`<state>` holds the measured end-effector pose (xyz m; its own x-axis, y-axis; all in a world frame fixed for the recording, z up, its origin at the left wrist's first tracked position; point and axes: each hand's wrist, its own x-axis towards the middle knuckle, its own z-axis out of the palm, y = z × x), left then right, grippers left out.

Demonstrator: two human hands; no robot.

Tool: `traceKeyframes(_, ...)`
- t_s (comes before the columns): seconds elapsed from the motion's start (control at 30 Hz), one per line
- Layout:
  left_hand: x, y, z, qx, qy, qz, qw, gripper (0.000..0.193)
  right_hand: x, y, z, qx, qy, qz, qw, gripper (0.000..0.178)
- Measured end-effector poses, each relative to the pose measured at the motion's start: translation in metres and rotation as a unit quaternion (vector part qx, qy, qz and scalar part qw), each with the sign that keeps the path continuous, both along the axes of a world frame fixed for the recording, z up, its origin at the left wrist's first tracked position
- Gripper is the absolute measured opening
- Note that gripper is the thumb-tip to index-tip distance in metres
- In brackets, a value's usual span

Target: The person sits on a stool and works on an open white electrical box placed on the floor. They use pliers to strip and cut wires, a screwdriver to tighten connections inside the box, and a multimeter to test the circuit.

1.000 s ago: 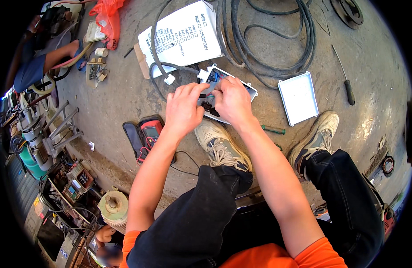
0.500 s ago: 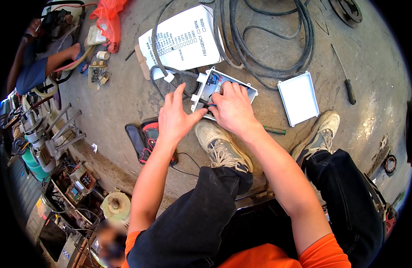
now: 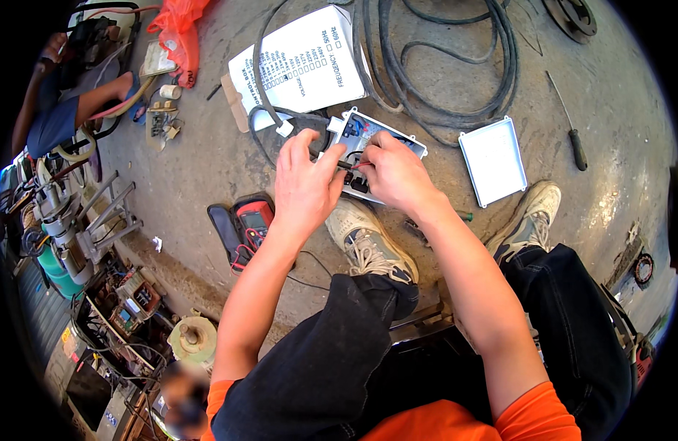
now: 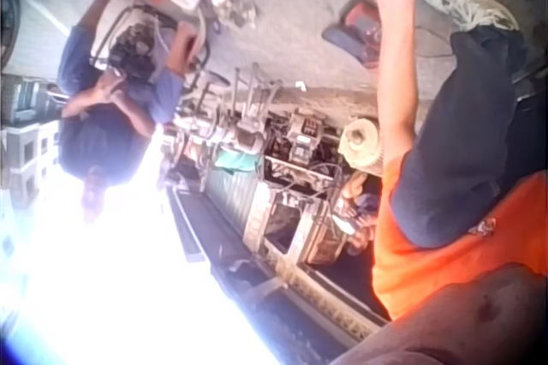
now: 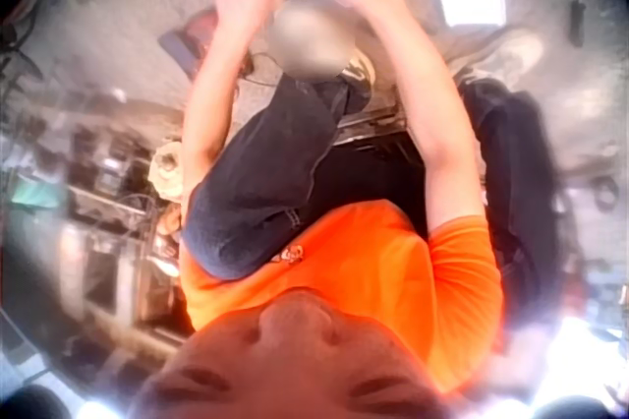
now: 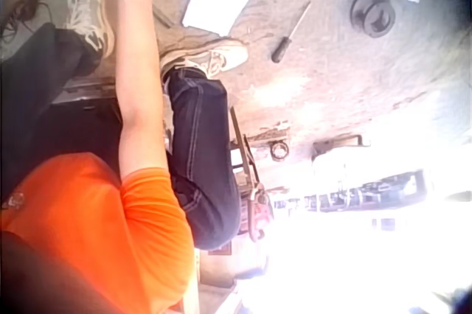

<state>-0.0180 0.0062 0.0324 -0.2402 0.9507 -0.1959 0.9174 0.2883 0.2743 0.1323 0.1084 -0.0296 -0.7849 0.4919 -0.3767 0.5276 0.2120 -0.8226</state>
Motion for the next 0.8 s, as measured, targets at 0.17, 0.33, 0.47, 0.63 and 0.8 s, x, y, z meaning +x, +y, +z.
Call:
traceKeyframes(0.17,-0.003,-0.001,-0.024,0.007,-0.054,-0.016,0.998,0.033,0.006,-0.009,-0.006,0.048,0.082,-0.057,0.994,0.013)
traceKeyframes(0.33,-0.003,-0.003,-0.029,-0.034,-0.075,0.017,0.996,0.036,0.004,-0.014,-0.011,0.09,0.108,-0.112,0.984,0.01)
traceKeyframes(0.47,-0.002,-0.006,-0.028,-0.054,-0.043,0.019,0.997,0.039,0.003,-0.014,0.0,0.105,0.064,-0.106,0.987,0.012)
traceKeyframes(0.63,-0.004,-0.01,-0.033,0.028,-0.049,0.041,0.998,0.048,0.008,-0.02,-0.007,0.059,0.001,-0.086,0.995,0.015)
traceKeyframes(0.8,-0.015,-0.015,-0.029,0.062,-0.092,0.068,0.992,0.052,0.009,-0.017,-0.003,0.063,0.015,-0.072,0.995,0.018)
